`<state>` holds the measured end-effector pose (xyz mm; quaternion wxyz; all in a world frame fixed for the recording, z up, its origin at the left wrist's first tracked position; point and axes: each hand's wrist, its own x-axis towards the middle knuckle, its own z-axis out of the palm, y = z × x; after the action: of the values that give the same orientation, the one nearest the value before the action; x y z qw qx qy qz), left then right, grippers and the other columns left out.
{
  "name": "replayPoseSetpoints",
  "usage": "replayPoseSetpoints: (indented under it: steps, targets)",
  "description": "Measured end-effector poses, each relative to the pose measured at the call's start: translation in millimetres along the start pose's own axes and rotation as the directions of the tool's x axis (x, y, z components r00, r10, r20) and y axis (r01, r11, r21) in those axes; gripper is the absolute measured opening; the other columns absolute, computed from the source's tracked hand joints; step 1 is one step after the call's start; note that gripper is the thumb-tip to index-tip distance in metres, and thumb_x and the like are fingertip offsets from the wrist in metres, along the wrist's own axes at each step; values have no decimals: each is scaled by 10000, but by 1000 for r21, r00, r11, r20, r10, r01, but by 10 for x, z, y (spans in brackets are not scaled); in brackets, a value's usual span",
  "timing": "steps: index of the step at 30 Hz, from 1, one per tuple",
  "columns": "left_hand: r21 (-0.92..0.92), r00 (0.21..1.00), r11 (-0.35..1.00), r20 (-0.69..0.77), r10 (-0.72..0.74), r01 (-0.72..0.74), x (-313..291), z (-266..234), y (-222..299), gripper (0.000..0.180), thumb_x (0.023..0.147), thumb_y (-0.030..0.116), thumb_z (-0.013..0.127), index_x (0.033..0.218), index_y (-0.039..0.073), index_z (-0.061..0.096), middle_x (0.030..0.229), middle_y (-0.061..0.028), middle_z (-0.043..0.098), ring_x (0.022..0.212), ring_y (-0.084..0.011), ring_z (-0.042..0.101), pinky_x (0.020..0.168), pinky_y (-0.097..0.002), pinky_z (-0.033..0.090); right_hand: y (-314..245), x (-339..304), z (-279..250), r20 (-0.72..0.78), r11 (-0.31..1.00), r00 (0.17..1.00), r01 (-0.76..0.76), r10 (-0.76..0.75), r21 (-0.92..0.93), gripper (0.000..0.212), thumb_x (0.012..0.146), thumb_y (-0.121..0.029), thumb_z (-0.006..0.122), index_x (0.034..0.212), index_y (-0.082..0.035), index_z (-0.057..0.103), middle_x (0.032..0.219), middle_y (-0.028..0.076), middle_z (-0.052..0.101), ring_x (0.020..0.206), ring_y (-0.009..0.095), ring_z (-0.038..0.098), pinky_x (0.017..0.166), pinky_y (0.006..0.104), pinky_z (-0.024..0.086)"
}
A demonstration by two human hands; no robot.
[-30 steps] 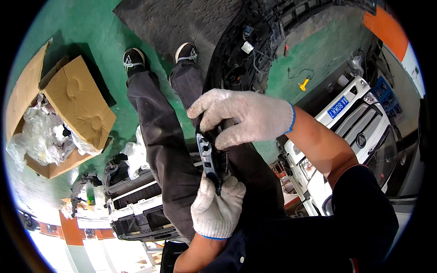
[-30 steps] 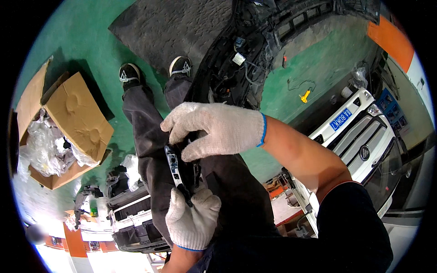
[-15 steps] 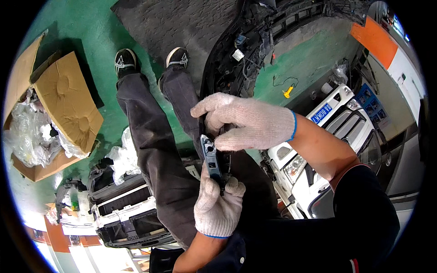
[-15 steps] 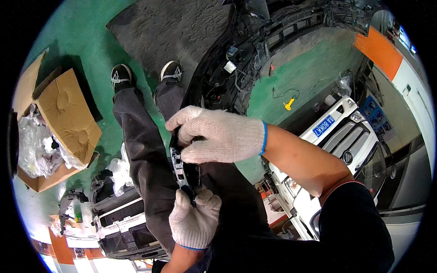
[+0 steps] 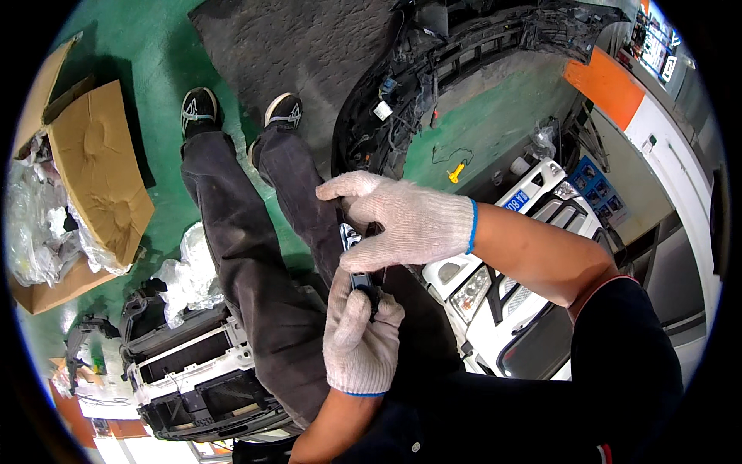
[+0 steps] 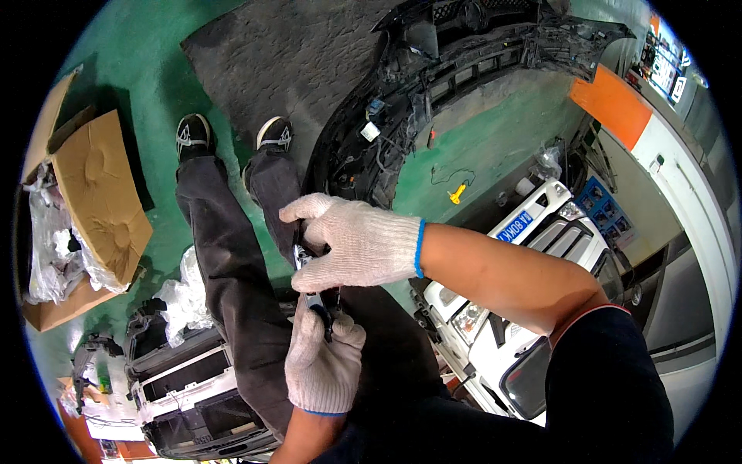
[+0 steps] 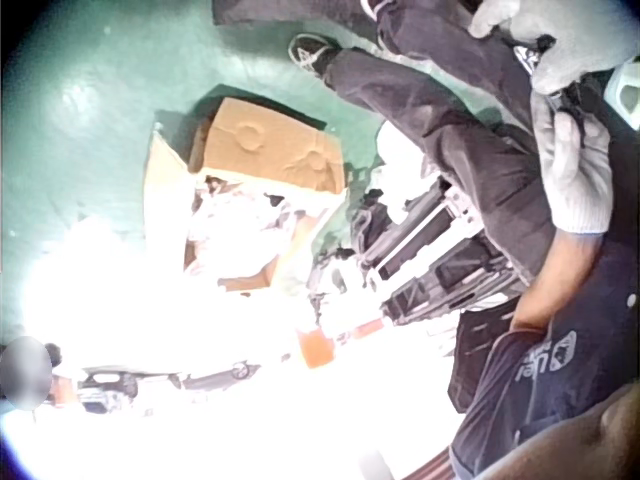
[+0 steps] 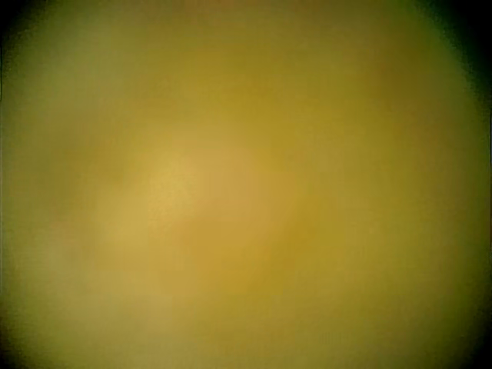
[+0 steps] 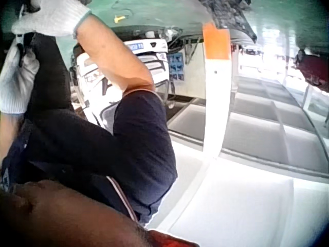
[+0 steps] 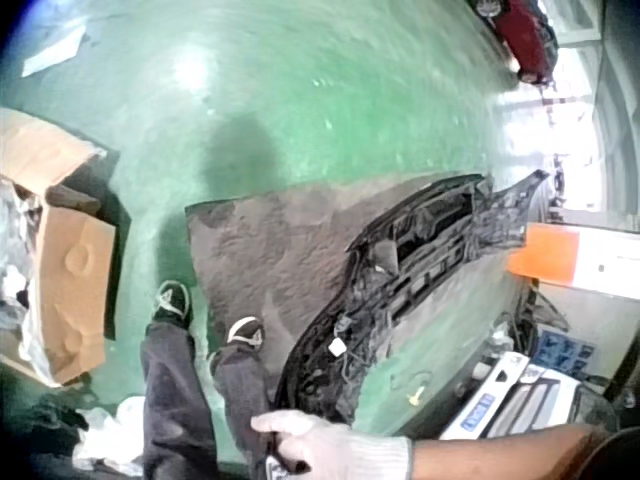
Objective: The person assembles a car bumper by attaching a small black plastic component to the main bumper assembly. They manipulate the parts by hand, aligning and snapping the component into place. The person then moves the assembled bumper and handles other car parts on the floor.
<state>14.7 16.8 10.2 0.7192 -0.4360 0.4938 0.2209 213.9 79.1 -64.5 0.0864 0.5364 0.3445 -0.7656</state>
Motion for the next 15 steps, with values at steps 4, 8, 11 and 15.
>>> replayPoseSetpoints:
  steps: [4,8,11,15]
  targets:
    - [2,1000,1000,-5,15,-15,7,66,44,631,956,167,760,1496,10,474,1144,-63,655,875,-132,639,798,-278,515,-132,-3,34,-2,988,989,-148,148,41,568,862,-433,794,983,119,736,1325,238,653,1029,301,703,946,374,556]
    - [-21,1000,1000,31,6,-5,15,52,82,610,969,145,736,1497,0,468,1138,-67,652,865,-136,639,794,-277,513,-243,-46,58,-18,968,972,-233,236,95,570,885,-401,782,1115,116,717,1135,193,735,958,237,693,939,355,540]
    - [-26,999,1000,44,-10,11,13,76,109,581,975,133,725,1482,0,476,1144,-70,649,865,-145,643,796,-282,517,-289,-99,117,-23,951,968,-241,250,196,536,910,-360,769,1183,98,708,1077,181,753,942,216,694,944,339,531]
    - [-65,1000,998,30,-2,4,9,66,112,561,972,125,731,1462,10,483,1154,-70,646,875,-156,655,813,-293,534,-294,-92,142,-44,939,968,-230,248,254,458,937,-315,754,1164,82,719,1115,170,752,964,192,690,940,328,522]
